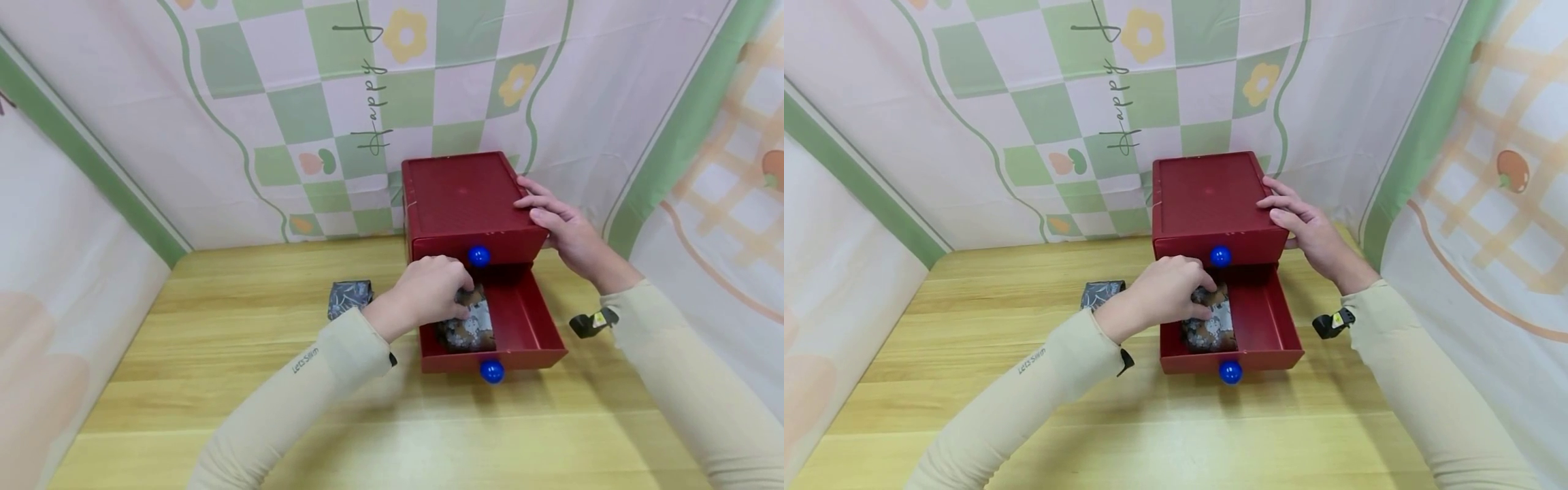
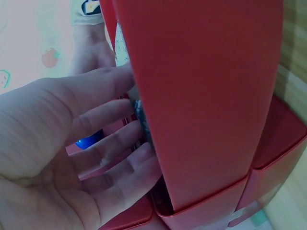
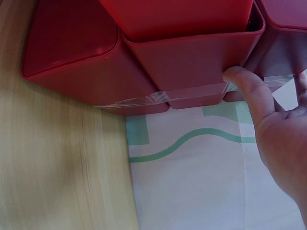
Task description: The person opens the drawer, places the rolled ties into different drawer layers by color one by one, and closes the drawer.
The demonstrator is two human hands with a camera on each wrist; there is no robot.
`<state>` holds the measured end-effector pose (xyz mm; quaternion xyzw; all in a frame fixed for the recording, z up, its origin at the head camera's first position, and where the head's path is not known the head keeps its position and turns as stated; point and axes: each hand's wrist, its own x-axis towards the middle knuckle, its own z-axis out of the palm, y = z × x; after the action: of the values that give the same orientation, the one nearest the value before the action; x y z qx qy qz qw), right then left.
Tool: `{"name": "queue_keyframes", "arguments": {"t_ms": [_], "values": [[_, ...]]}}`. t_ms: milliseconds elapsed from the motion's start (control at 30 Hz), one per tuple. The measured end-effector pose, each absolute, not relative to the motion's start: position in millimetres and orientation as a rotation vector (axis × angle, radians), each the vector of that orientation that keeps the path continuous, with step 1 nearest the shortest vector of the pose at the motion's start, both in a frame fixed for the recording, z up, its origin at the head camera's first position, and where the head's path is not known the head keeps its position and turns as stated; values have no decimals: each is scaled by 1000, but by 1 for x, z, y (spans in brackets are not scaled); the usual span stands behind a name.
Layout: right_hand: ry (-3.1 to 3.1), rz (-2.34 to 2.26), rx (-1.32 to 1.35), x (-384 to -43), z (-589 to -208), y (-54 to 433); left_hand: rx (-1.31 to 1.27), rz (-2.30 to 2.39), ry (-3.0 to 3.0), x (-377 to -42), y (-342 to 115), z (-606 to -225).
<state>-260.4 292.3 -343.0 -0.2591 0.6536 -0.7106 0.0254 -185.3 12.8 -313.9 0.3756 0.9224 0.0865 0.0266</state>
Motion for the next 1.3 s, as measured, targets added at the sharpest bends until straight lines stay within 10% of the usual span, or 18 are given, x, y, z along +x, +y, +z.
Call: {"name": "queue_keyframes", "arguments": {"t_ms": [1300], "values": [[2042, -2192, -776, -260, -343, 292, 978, 210, 2678, -199, 39, -308]]}}
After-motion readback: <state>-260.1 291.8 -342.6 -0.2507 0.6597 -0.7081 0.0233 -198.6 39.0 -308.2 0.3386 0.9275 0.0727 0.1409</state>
